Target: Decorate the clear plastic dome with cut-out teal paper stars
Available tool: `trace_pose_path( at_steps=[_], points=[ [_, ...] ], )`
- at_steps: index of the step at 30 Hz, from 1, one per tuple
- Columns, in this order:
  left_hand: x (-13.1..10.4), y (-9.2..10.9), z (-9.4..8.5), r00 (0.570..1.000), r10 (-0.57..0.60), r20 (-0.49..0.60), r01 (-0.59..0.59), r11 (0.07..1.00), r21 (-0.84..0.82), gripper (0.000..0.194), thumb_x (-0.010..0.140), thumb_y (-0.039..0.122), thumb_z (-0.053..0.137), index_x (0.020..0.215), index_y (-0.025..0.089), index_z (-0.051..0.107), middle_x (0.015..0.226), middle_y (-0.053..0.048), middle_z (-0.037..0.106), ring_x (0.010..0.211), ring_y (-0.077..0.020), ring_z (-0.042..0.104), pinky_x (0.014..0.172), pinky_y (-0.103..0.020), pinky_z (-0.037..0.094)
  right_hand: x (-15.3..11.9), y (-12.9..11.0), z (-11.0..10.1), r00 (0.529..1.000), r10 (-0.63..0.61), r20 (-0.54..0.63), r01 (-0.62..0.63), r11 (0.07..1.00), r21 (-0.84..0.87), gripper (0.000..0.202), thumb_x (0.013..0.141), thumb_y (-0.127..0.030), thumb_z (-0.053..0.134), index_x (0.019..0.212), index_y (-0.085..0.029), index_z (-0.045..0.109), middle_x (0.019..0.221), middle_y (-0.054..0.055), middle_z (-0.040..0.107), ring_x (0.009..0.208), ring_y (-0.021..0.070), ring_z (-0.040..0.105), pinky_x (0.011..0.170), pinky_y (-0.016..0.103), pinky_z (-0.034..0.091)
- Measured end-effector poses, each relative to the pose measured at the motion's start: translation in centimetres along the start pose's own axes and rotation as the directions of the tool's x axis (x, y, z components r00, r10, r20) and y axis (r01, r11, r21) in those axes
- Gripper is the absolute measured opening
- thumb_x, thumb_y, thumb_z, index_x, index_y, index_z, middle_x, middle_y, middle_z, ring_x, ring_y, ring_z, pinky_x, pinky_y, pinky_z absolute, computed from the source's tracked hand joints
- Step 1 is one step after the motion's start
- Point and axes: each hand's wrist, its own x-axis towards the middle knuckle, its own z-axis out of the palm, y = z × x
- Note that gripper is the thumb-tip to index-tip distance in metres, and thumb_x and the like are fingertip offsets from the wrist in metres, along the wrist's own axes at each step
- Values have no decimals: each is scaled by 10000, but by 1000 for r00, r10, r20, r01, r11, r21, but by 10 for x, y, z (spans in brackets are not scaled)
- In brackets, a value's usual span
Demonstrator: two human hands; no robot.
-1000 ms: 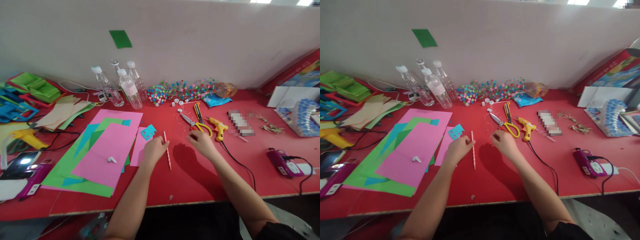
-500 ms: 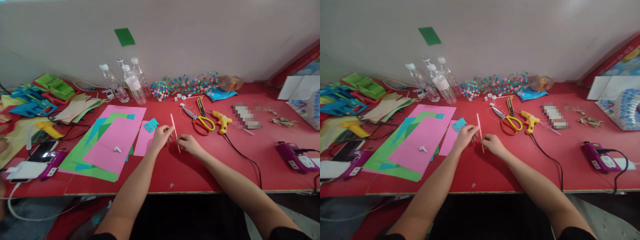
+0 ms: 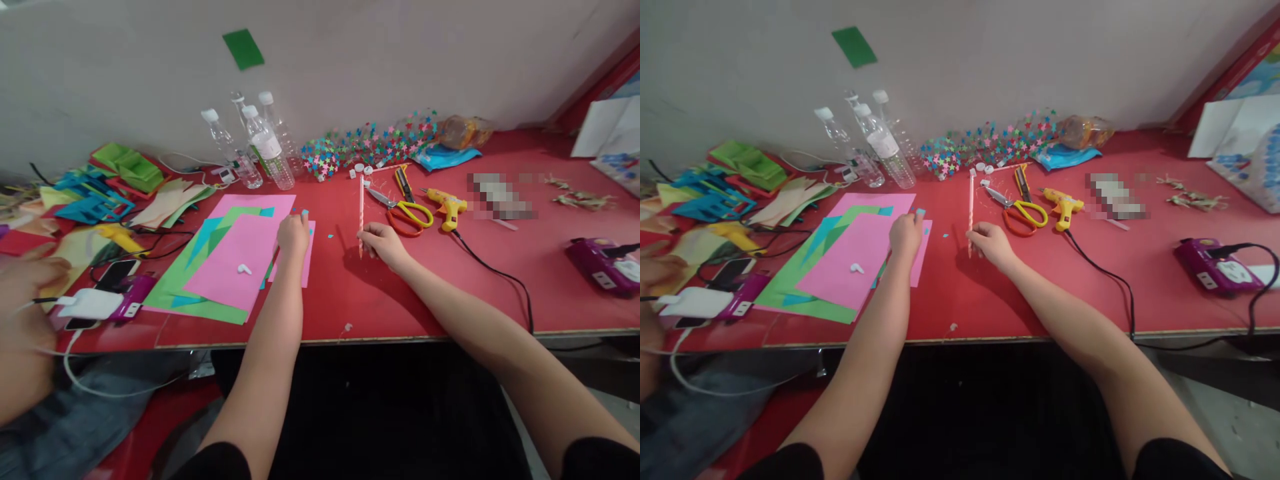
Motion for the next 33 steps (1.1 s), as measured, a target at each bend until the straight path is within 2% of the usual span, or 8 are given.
trace_pose_path(
  at_steps=[6,10,15,17,22,27,31,33],
  points=[
    [-19,19,-51,994,-17,-111,5,994,-109,307,990,281,359,852,169,609,838,-86,685,843,-199,640,740,-276,428,3,2,-4,998,-46,-48,45,999,-24,210,735,-400,606,685,-215,522,487,-68,532,354,65,408,365,199,296],
    [-76,5,-109,945,209,253,-137,952,-275,196,880,318,523,746,210,618,578,15,586,541,-149,552,571,-249,385,0,3,-3,998,-52,-21,51,998,-40,245,724,-440,611,691,-217,514,486,-70,528,356,66,406,366,203,296],
    [-130,-51,-154,434,364,824,-166,932,-323,322,755,421,717,1055,307,736,1011,-27,764,911,-228,715,788,-277,527,-3,2,2,999,-35,28,37,998,-55,235,730,-426,609,691,-208,530,496,-61,548,349,61,409,369,202,287],
    [-125,-66,-149,516,363,776,-139,929,-342,395,784,471,690,1144,311,717,1190,-52,730,1090,-255,682,926,-328,521,-4,2,3,999,-32,29,34,997,-64,226,737,-417,606,691,-208,534,485,-65,537,349,60,404,371,202,286],
    [-81,-66,-81,928,235,288,-167,956,-241,499,857,403,595,1302,179,590,1422,-151,575,1305,-283,556,1115,-436,420,-7,0,3,999,-41,8,41,994,-102,217,748,-416,594,711,-210,537,476,-73,523,352,64,396,374,204,288],
    [-81,-61,-28,911,355,210,-367,930,22,499,871,352,606,1259,42,559,1402,-312,520,1380,-410,447,1153,-555,333,-11,-2,5,999,-38,24,41,991,-131,231,754,-433,593,729,-207,551,493,-63,543,366,68,413,385,207,305],
    [-92,-66,-42,857,435,277,-447,894,-22,423,891,359,582,1249,132,590,1472,-203,503,1397,-350,447,1162,-492,347,-13,-3,5,1000,-13,28,17,990,-142,229,754,-433,587,741,-206,560,502,-61,544,371,71,418,392,210,312],
    [-87,-74,-61,917,322,235,-342,939,48,321,917,352,538,1166,169,624,1355,-157,610,1272,-300,571,1070,-423,448,-14,-4,4,1000,-12,13,14,989,-149,224,756,-429,589,743,-206,562,506,-59,543,378,74,425,400,211,324]
  ],
)
